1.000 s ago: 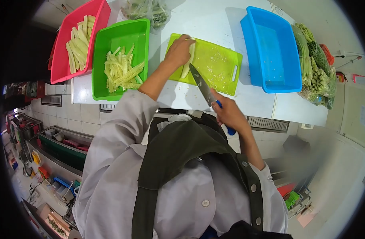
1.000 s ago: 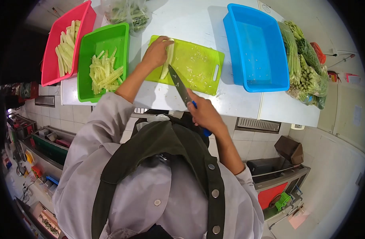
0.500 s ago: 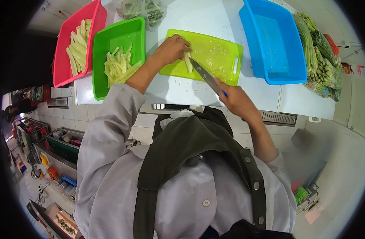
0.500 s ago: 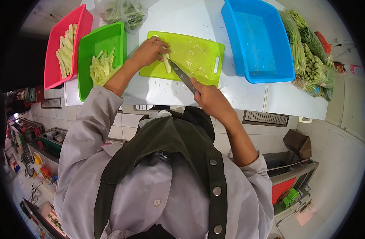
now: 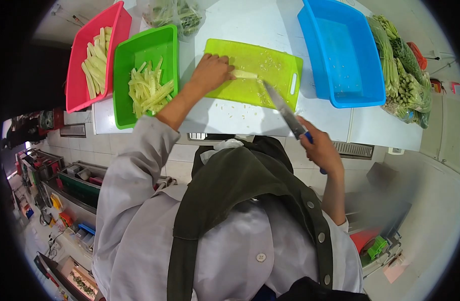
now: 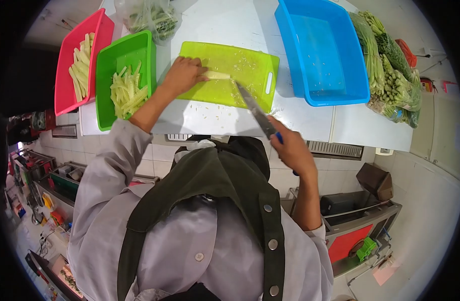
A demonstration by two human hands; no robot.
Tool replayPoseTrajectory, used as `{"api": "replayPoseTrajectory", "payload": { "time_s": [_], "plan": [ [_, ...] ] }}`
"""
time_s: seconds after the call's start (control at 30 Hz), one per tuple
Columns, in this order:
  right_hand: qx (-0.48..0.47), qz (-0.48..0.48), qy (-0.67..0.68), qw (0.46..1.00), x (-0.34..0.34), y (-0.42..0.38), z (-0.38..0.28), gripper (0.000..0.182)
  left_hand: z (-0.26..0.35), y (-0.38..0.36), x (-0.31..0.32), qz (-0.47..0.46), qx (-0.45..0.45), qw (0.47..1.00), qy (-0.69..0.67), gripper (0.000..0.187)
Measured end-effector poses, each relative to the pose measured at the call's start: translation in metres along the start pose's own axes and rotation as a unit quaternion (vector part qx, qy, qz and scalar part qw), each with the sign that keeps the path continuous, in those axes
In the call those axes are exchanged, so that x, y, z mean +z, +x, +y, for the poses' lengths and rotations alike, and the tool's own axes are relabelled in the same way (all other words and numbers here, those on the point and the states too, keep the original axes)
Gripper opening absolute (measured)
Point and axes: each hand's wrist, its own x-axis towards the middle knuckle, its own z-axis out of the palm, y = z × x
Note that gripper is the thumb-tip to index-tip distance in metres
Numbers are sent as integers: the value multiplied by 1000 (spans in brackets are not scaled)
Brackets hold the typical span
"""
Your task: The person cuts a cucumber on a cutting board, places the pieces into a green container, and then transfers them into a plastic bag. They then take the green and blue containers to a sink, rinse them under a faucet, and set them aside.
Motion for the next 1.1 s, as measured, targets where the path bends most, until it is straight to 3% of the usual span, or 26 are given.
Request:
{"api": "replayPoseTrajectory", "payload": {
  "time_s": [0.07,0.13,0.2,0.27,0.3,0.37,0.57,0.97,1.1],
  "plan": [
    [58,36,100,993,-7,1,9,52,13,-5,9,-4,-22,1000,0,27],
    [33,73,125,989,3,13,23,51,26,-7,21,36,-109,993,-40,31],
    [-2,87,175,981,17,30,24,53,35,-4,25,62,-115,991,-42,31],
    [-40,93,178,979,35,50,24,53,47,2,14,-19,-250,961,-117,30],
    [-57,95,170,979,43,60,22,52,48,3,16,-18,-250,961,-113,30],
    [-76,96,162,979,52,71,12,52,47,3,25,72,-284,936,-195,31],
    [-75,71,133,986,64,88,-9,52,43,8,31,127,-296,916,-241,31],
    [-115,118,70,984,84,111,-20,51,42,3,31,156,-289,898,-294,26],
    [-59,92,116,987,90,104,-38,52,43,2,35,174,-288,891,-304,23]
  ]
}}
